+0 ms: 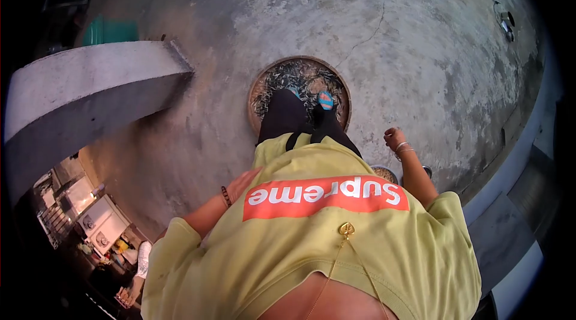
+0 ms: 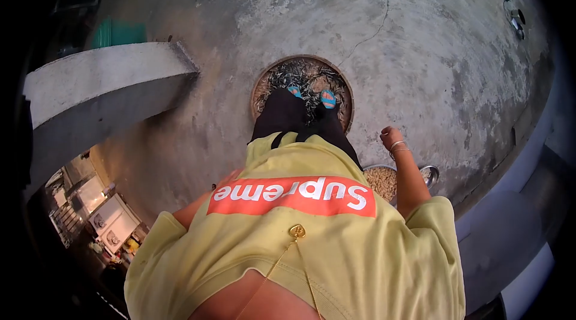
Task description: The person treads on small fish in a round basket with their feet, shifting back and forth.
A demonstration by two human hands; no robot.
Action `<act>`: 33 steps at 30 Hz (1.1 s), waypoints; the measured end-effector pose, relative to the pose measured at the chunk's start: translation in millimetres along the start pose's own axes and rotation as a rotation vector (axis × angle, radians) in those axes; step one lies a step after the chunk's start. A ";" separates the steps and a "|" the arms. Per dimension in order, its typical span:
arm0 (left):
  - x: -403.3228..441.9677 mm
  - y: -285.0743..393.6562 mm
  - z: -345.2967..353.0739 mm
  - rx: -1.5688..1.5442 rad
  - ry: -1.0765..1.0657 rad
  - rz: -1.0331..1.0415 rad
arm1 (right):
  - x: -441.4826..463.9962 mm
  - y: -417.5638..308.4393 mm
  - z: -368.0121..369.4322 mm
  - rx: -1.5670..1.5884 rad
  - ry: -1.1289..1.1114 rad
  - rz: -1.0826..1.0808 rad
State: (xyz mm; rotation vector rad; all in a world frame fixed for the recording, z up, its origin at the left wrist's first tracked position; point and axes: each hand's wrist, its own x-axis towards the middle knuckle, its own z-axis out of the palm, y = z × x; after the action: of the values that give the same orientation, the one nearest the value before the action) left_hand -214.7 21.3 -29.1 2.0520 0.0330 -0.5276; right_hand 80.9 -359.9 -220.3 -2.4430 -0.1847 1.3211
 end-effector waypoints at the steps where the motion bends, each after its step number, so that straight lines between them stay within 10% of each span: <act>1: -4.2 0.7 5.2 -0.311 -0.034 -0.205 | 0.1 4.4 0.4 -0.005 -0.005 -0.017; 10: -5.8 35.6 20.3 -0.356 0.044 -0.418 | 16.7 -72.1 -9.1 0.081 -0.131 -0.020; 33: -82.0 -7.0 40.8 -0.945 0.271 -0.221 | -40.2 -172.1 33.5 -0.170 -0.097 -0.180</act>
State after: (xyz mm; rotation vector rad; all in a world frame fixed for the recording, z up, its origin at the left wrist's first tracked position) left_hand -304.9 6.5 -21.1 1.1742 0.5676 -0.2724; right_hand 40.0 -203.2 -142.1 -2.4311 -0.5500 1.3944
